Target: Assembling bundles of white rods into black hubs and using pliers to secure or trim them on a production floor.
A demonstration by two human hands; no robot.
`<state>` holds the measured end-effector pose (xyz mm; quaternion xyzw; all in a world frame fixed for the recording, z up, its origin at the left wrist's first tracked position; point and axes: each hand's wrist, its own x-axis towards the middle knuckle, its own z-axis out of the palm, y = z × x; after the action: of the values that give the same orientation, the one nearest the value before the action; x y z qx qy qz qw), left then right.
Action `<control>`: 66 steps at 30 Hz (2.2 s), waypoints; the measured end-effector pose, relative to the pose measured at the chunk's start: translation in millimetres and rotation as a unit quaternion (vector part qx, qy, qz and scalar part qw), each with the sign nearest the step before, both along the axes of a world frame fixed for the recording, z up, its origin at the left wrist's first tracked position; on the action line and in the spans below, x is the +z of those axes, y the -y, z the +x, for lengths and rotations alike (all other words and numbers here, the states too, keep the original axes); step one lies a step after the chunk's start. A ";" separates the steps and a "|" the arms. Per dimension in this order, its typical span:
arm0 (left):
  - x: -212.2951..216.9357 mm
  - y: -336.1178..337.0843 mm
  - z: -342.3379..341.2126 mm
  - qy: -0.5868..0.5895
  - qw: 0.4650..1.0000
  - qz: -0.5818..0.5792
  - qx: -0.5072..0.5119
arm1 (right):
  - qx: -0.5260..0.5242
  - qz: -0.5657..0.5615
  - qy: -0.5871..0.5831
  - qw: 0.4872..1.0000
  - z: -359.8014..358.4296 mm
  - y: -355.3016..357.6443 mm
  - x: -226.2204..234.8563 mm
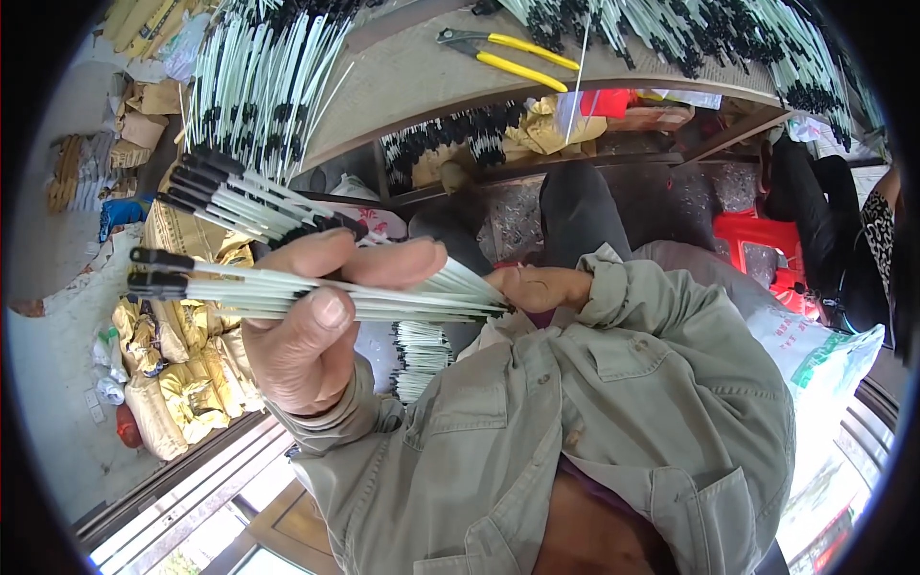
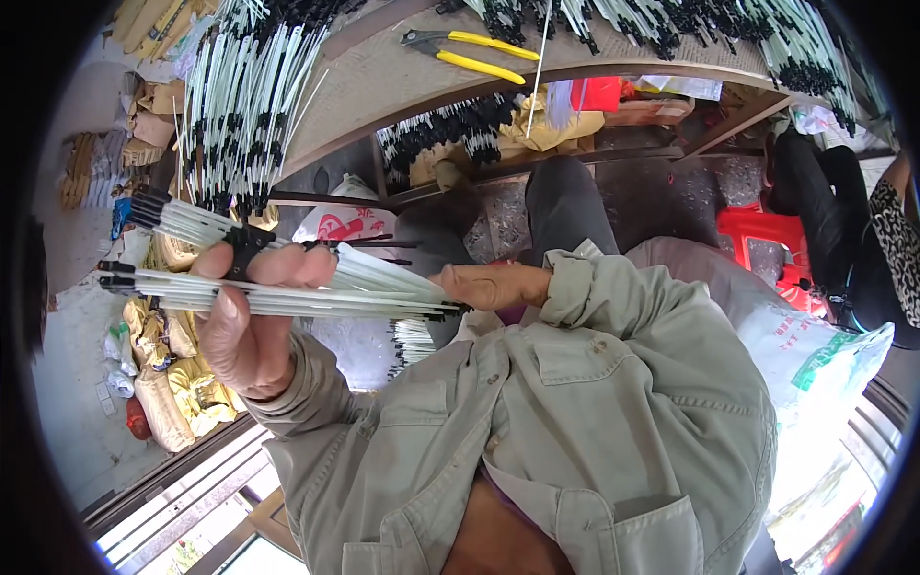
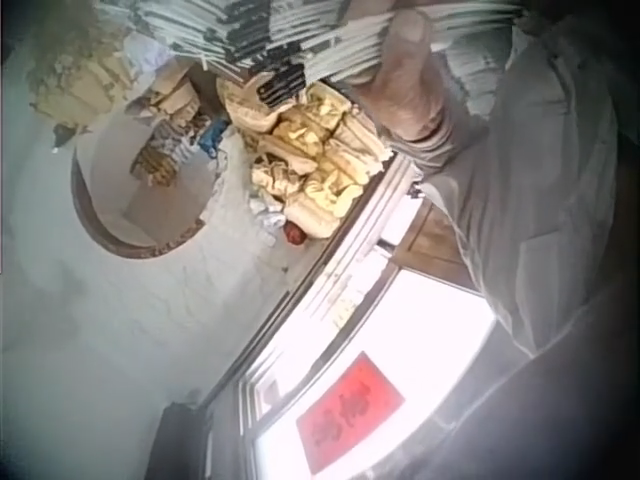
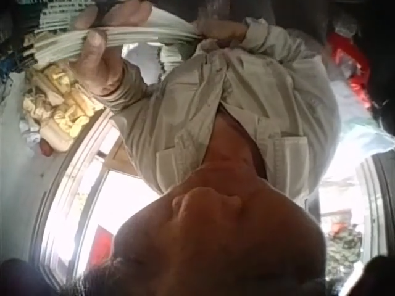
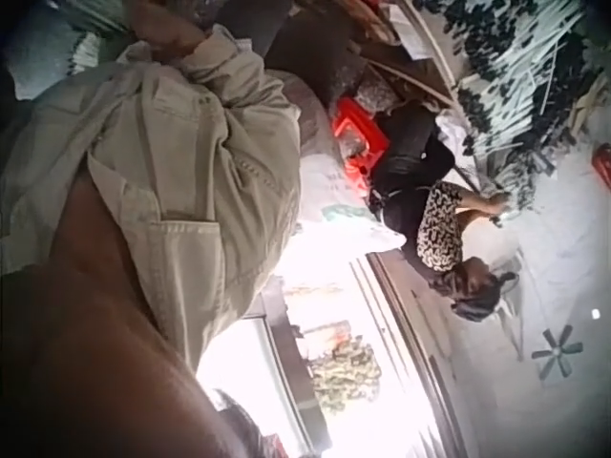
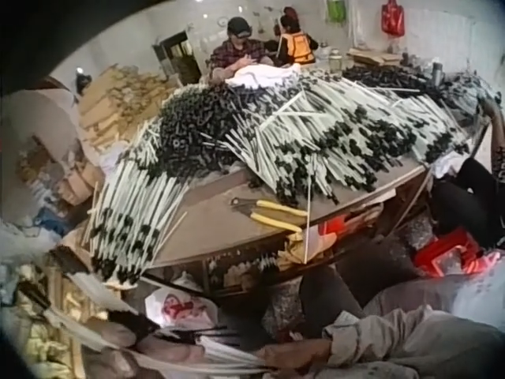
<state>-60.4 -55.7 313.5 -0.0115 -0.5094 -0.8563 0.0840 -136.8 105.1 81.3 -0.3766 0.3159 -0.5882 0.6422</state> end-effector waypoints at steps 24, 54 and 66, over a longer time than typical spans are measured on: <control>-112.7 37.1 -84.4 -0.236 0.851 -0.408 -0.231 | -0.225 0.073 -0.036 0.971 -144.1 59.5 120.5; -138.4 67.0 -136.9 -0.014 0.986 -0.162 -0.038 | -0.179 0.071 -0.821 0.538 -335.5 142.5 175.4; -122.1 77.5 -129.6 0.001 0.990 -0.135 -0.052 | -0.209 0.104 -0.906 0.353 -363.9 157.4 124.9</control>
<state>-190.0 -133.2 191.5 -0.0485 -0.6190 -0.7830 0.0370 -500.7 -52.3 206.2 -0.5336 0.8329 0.0322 -0.1431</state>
